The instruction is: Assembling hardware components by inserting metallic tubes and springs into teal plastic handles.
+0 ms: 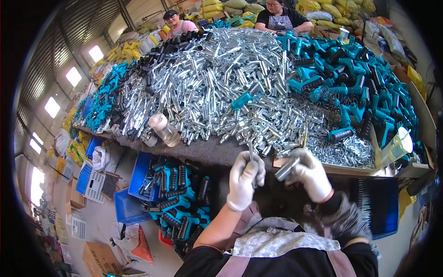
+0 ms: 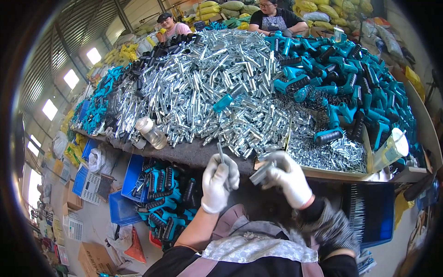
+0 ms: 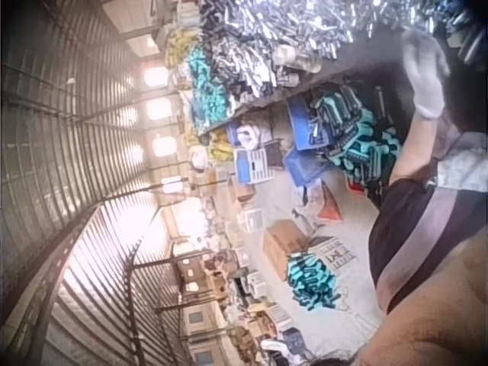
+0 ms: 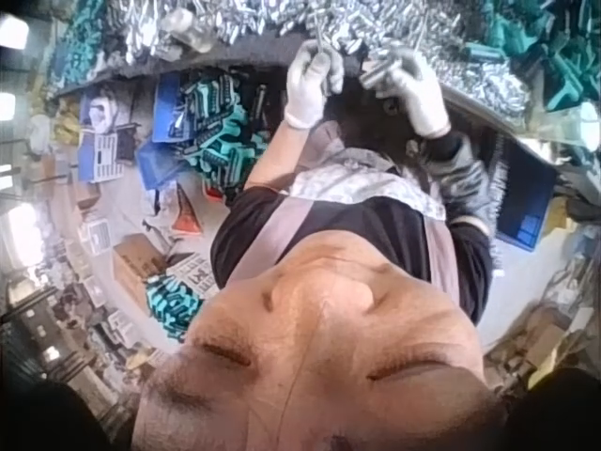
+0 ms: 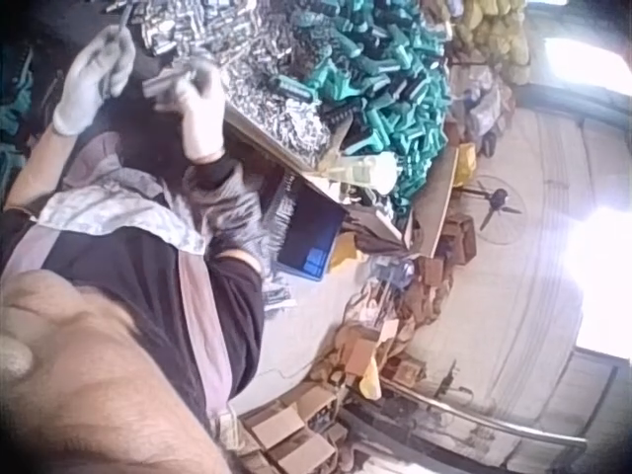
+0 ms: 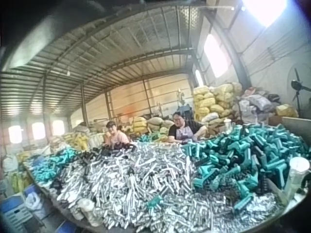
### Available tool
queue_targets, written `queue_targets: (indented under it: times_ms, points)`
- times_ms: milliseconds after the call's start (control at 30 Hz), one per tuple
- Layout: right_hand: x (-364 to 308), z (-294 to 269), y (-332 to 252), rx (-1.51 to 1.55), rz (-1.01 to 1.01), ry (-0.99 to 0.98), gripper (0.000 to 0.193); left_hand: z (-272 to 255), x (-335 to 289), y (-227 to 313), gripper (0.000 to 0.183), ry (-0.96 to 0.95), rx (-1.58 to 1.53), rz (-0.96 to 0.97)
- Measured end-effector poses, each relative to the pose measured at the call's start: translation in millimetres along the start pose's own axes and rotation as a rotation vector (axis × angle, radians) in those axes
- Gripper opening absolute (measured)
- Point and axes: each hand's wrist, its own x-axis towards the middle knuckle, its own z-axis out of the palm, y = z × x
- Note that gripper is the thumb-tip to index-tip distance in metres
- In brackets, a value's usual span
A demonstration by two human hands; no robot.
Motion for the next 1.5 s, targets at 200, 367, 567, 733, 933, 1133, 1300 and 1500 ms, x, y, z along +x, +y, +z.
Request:
queue_targets:
  times_ms: [200, 367, 567, 733, 933, 1133, 1300, 1500]
  points:
    - [-36.7, 9.2, 69.7, 0.381, -0.004, 0.066, 0.048, 30.0, -8.8, -26.0, 0.034, 0.021, -0.216, 0.16]
    - [-38.6, -9.3, 79.8, 0.481, 0.093, 0.029, 0.041, 24.1, -4.0, -44.0, 0.029, -0.033, -0.343, 0.185]
    - [-51.5, -16.6, 90.7, 0.696, 0.339, -0.2, 0.035, -9.3, -10.5, -56.7, 0.033, -0.14, -0.183, -0.06]
    - [-54.7, -7.3, 80.4, 0.546, 0.409, -0.206, 0.049, -15.2, -35.3, -77.8, 0.037, -0.007, -0.344, -0.259]
    - [-52.2, -8.6, 86.7, 0.143, 0.205, -0.039, 0.039, -14.3, -40.0, -67.2, 0.041, 0.026, -0.028, -0.262]
    - [-52.3, -16.9, 87.2, 0.387, 0.289, -0.209, 0.047, -15.6, -36.8, -61.0, 0.058, -0.136, 0.022, -0.394]
    - [-50.4, -20.5, 52.1, 0.084, 0.278, -0.24, 0.035, -4.1, -32.6, -50.5, 0.079, -0.258, 0.402, -0.174]
    - [-17.7, -79.9, -29.6, -1.391, -0.675, 0.456, 0.012, 0.8, -11.8, -10.8, 0.083, 0.052, 0.6, 0.17]
